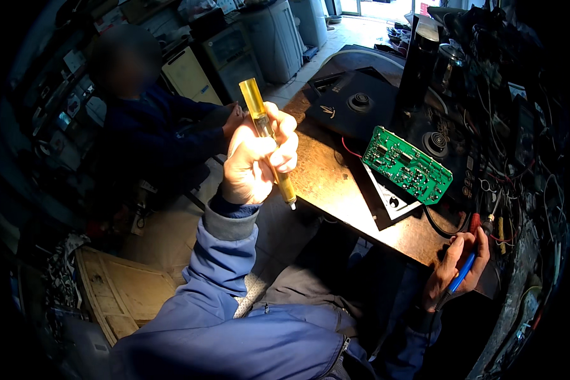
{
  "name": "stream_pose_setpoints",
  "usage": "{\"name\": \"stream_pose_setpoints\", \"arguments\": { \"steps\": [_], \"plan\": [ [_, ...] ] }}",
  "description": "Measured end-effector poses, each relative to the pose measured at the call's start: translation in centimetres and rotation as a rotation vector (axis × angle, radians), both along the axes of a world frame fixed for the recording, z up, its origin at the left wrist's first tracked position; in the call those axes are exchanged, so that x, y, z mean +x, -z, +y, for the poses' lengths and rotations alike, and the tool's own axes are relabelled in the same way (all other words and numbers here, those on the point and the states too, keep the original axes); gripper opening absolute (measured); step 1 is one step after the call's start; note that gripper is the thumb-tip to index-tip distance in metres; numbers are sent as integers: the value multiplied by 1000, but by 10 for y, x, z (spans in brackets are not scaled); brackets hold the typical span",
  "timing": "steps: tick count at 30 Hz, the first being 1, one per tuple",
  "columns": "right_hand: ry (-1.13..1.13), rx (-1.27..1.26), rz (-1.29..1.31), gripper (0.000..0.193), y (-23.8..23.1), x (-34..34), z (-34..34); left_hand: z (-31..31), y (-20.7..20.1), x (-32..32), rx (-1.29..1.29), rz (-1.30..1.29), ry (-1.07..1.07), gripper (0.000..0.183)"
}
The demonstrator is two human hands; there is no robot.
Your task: The person solders a green circuit board using a soldering iron and solder wire. They repeatedly heat joints and apply solder, occasionally using a desoldering pump and pliers to adjust components. The board is flipped to work on both sides.
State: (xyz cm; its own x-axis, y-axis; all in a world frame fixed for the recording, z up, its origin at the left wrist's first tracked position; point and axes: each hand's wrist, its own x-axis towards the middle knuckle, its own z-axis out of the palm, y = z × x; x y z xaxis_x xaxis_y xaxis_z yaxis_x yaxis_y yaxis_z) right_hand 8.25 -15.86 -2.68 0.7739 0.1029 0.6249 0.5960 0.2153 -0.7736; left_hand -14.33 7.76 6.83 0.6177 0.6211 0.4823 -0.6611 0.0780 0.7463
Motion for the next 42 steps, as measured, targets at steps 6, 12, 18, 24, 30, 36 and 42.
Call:
{"name": "stream_pose_setpoints", "arguments": {
  "steps": [6,12,18,24,30,36,42],
  "plan": [
    [-16,-26,-10,39,3,2,-2,7,5,3,119,59,-80,28],
    [4,-25,-7,38,3,2,-3,5,-7,5,237,239,-234,50],
    [15,-52,0,37,3,0,-3,2,-7,2,148,86,-345,49],
    [23,-74,-5,35,5,0,-6,2,-14,6,341,117,-466,49],
    [18,-58,-38,34,5,2,-5,4,-15,2,310,54,-344,51],
    [-16,-43,-34,34,7,3,-6,2,-16,-2,273,76,-350,49],
    [17,-12,-59,35,6,3,-2,4,-14,-2,230,9,-310,50]
  ]
}}
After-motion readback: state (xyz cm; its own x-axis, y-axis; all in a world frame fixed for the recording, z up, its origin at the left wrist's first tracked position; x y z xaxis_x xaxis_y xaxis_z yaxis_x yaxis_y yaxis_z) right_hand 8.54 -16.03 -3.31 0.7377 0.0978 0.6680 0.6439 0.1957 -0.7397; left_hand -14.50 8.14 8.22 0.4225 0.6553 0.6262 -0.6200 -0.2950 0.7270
